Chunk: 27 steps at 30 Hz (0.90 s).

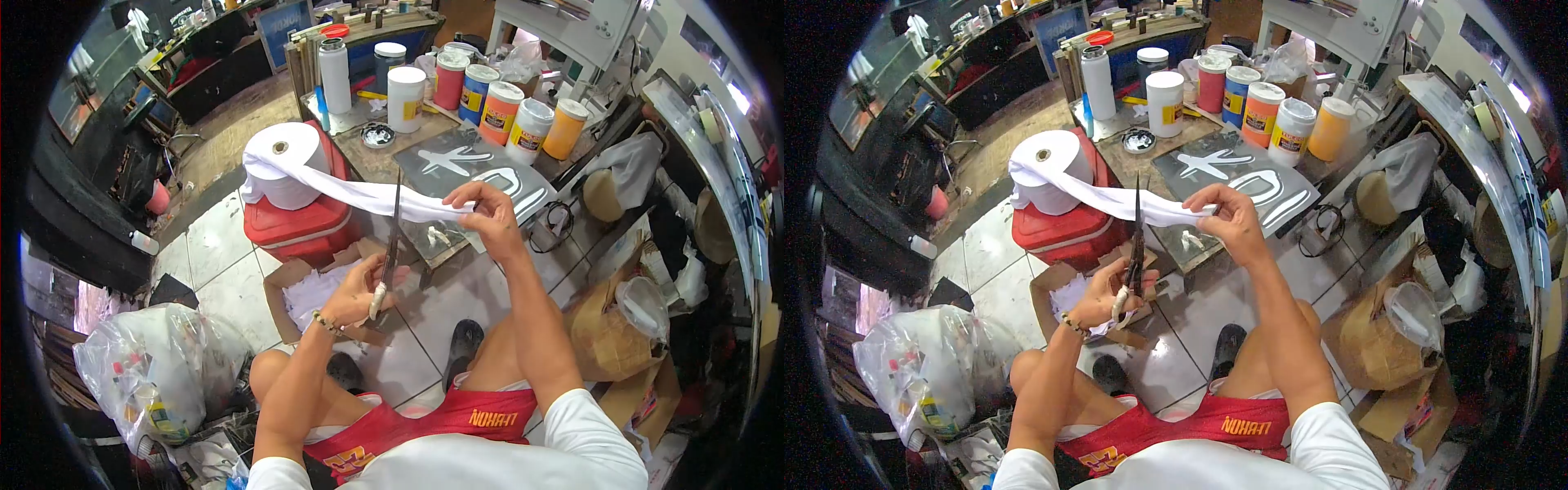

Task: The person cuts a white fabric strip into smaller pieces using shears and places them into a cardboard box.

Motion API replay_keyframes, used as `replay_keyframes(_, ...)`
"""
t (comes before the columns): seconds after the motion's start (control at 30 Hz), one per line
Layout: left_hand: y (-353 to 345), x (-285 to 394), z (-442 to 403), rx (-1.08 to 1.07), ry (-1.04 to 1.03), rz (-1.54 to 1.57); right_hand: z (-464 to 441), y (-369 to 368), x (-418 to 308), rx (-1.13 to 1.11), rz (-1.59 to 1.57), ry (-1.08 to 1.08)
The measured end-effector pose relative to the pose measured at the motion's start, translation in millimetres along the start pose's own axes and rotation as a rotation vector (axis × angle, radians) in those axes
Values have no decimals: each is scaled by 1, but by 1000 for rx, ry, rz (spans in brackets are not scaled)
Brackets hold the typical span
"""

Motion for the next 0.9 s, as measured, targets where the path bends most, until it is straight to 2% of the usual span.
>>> replay_keyframes(0.1, 1, 1, 3, 2, 1, -54, -1, 5, 6, 26, -141, -77)
replay_keyframes(0.17, 0, 3, 5, -16, 4, -35, 1, 9, 12, 204, -158, -243)
replay_keyframes(0.2, -1, 2, 6, -32, 7, -18, 0, 8, 12, 205, -157, -244)
replay_keyframes(0.3, -8, -4, 7, -79, 45, 141, 1, 10, 18, 215, -93, -335)
replay_keyframes(0.33, -11, -1, 8, -81, 46, 141, 2, 13, 22, 166, 42, -372)
replay_keyframes(0.37, -13, 3, 11, -64, 41, 39, 3, 13, 25, 115, 177, -407)
replay_keyframes(0.4, -14, 7, 12, -46, 36, -64, 4, 13, 25, 117, 178, -407)
replay_keyframes(0.47, -13, -8, 11, -62, 44, -34, 10, 7, 31, 37, 276, -571)
replay_keyframes(0.53, -16, -12, 11, -79, 53, -5, 9, 6, 30, 26, 329, -516)
replay_keyframes(0.6, -19, -11, 12, -62, 37, -32, 2, -1, 22, -115, 462, -220)
replay_keyframes(0.63, -21, -10, 13, -62, 37, -32, 2, -3, 20, -115, 462, -220)
replay_keyframes(0.7, -23, -8, 13, -56, 42, -60, 7, -6, 27, -20, 72, -480)
replay_keyframes(0.73, -22, -14, 11, -50, 43, -63, 7, -7, 27, -25, 69, -479)
replay_keyframes(0.8, -23, -22, 7, -94, 11, 120, 7, -17, 25, -48, -38, -474)
replay_keyframes(0.87, -24, -13, 9, -82, -66, 40, 8, -26, 14, 9, 38, -445)
replay_keyframes(0.9, -26, 0, 11, -81, -145, -39, 10, -28, 12, -4, 90, -515)
Point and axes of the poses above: each hand's wrist, its own z-axis away from the middle knuckle, its own y-axis out of the back of the hand, x = y × z, the point moved 6 cm from there along -z, towards the middle knuckle, and after that the axes turned 15 degrees about -z, right-handed, at the moved point
